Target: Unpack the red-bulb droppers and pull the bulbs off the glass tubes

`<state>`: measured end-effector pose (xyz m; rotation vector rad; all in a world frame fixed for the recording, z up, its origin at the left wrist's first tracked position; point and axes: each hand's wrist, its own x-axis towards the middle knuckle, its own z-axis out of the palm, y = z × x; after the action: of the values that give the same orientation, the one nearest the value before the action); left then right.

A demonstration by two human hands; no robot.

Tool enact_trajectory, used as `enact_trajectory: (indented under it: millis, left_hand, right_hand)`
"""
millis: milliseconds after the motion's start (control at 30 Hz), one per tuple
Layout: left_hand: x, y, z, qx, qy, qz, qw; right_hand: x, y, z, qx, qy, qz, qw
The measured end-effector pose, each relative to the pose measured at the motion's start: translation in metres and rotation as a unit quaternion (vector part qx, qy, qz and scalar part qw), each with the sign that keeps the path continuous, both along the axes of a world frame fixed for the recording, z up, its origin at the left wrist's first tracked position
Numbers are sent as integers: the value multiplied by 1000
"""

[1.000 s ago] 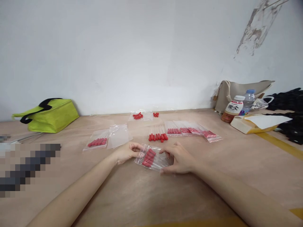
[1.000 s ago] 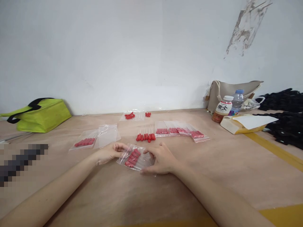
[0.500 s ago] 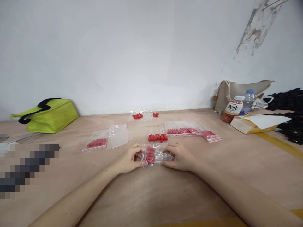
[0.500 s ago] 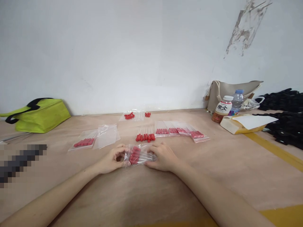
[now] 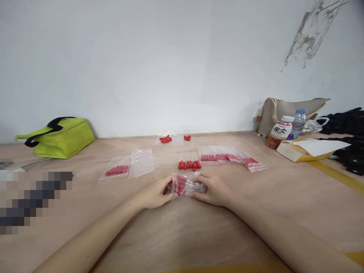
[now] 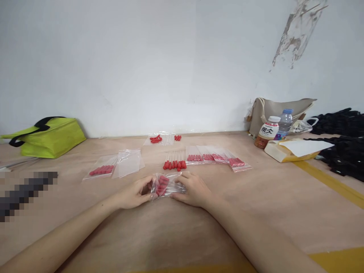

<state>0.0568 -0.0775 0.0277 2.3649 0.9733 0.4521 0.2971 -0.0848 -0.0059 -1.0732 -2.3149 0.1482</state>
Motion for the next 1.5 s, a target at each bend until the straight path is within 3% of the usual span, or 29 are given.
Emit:
enact_trajectory:
  millis: [133, 400, 633, 800, 1100, 1267, 1500]
  left_hand:
    - [1, -4, 1, 39, 14, 2, 999]
    - [5, -4, -15, -16, -64, 35, 997]
    - [5, -4, -11, 43, -78, -6, 996]
    - [5, -5, -6, 28, -32, -17, 999]
    - [-4, 0, 1, 23, -30, -41, 998]
    - [-4, 0, 6, 58, 26, -70, 995]
    - [-1, -4, 0, 154, 83, -48, 983]
  right_hand:
    - [0, 0, 0, -3, 10, 0, 1000]
    - [1, 1, -1, -8, 10, 6, 1000]
    - [0, 1, 0, -14, 12, 8, 1000]
    - [0, 1, -1, -8, 20, 16, 1000]
    - [8, 5, -2, -35, 9, 6, 999]
    - [9, 6, -3, -51, 21, -2, 998]
    - [9, 6, -1, -79, 26, 3, 997]
